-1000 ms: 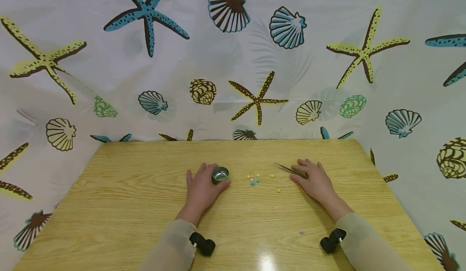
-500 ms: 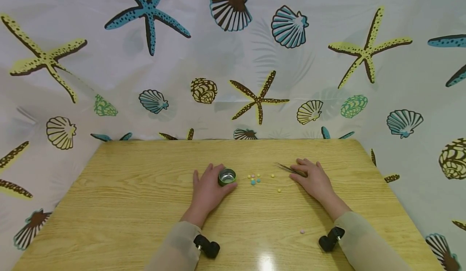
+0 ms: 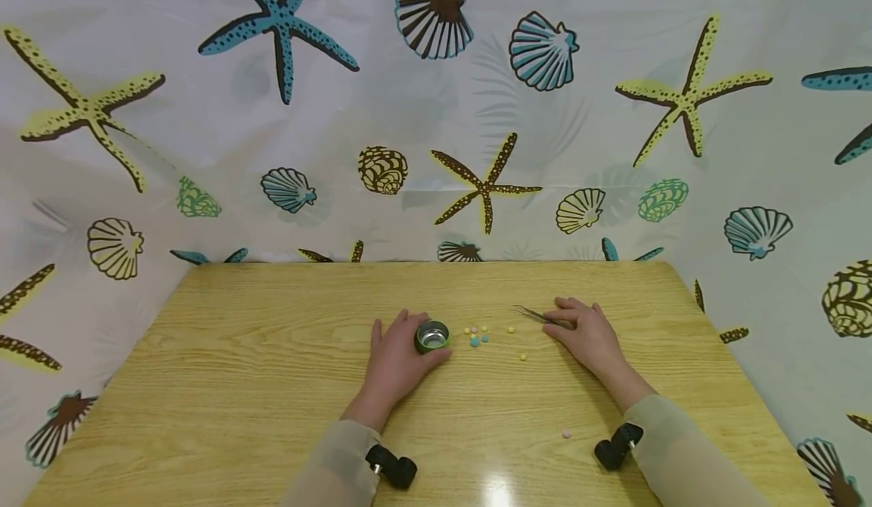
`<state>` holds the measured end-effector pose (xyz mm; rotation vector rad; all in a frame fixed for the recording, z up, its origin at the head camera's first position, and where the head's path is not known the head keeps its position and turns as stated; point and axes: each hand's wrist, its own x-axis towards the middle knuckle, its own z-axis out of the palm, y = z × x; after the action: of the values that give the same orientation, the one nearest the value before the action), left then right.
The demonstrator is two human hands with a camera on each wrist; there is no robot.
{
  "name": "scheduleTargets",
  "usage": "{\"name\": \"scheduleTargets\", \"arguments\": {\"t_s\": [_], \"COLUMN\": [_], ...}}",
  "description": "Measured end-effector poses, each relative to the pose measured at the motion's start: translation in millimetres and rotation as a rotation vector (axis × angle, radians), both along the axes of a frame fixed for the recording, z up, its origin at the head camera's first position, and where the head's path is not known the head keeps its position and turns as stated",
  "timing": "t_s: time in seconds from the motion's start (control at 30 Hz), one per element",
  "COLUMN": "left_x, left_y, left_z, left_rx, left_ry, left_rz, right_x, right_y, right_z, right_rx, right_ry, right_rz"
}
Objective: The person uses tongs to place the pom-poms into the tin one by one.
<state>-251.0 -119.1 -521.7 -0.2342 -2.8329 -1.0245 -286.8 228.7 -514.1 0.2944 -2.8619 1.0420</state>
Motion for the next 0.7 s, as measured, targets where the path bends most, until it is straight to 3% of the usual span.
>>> {"name": "scheduleTargets", "arguments": {"t_s": [0.7], "left_x": [5.5], "left_y": [6.5], "left_z": [1.5], "left_rx": [-0.007], "left_ry": [0.02], "left_rz": [-0.008], "right_x": [-0.9], "right_y": [-3.0], "right_z": [-4.3], "right_rx": [-0.073], "right_ry": [0.019], "right_rz": [-0.057]}}
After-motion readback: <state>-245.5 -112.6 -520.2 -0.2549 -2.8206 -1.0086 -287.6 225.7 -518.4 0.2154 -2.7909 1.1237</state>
